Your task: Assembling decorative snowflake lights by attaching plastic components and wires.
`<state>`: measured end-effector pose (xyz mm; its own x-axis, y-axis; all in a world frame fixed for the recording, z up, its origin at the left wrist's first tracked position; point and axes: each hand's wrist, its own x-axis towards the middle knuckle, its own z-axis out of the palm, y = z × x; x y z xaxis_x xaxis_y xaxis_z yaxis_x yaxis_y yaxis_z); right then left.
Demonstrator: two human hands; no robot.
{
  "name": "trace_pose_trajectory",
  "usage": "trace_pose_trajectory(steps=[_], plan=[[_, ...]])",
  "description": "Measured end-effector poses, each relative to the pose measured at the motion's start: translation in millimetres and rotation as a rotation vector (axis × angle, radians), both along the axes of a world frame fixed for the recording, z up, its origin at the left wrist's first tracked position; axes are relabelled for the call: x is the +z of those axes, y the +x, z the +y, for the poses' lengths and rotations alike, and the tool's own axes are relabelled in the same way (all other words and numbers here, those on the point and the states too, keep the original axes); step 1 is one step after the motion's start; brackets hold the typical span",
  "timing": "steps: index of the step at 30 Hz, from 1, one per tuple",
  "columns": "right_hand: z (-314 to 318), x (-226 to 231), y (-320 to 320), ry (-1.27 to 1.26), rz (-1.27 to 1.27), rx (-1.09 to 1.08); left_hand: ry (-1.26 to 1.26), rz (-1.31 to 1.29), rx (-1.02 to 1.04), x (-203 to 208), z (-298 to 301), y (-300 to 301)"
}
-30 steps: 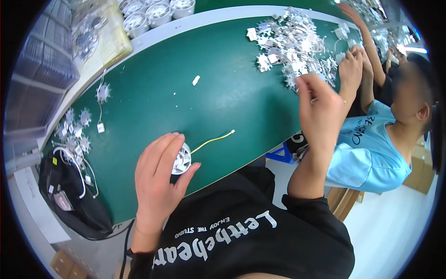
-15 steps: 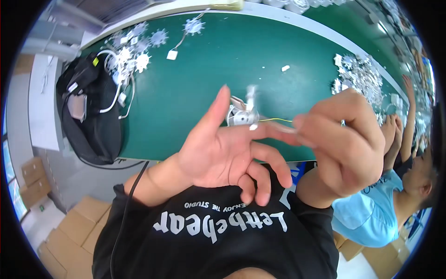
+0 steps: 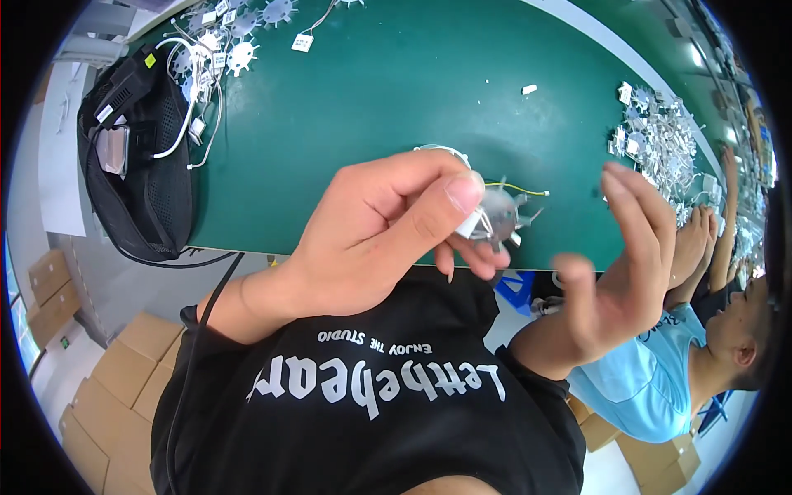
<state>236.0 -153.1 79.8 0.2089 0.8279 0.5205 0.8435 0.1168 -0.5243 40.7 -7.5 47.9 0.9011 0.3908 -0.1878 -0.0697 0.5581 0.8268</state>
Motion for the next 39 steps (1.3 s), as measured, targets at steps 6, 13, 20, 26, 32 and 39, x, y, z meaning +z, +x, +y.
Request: trace_pose_trajectory(steps=[6, 13, 20, 26, 32, 39], plan=[[18, -20, -33, 0.009, -0.011, 0.246, 0.266, -0.011, 0.181, -7, -6, -5], [9, -37, -24, 0.054, 0.292, 0.081, 0.702, -0.063, 0.202, -12, 6, -23], [30, -43, -15, -0.203, 0.243, 0.255, 1.172, 0.217, 0.410, -41, 3, -7], [28, -50, -23, -0.210, 0.317, 0.136, 1.169, 0.160, 0.308, -50, 9, -11], [23, -47, -30, -0.244, 0.323, 0.089, 1.142, 0.140, 0.290, -47, 11, -11], [22, -50, -29, -0.195, 0.197, 0.157, 1.162, 0.116, 0.212, -45, 20, -9]])
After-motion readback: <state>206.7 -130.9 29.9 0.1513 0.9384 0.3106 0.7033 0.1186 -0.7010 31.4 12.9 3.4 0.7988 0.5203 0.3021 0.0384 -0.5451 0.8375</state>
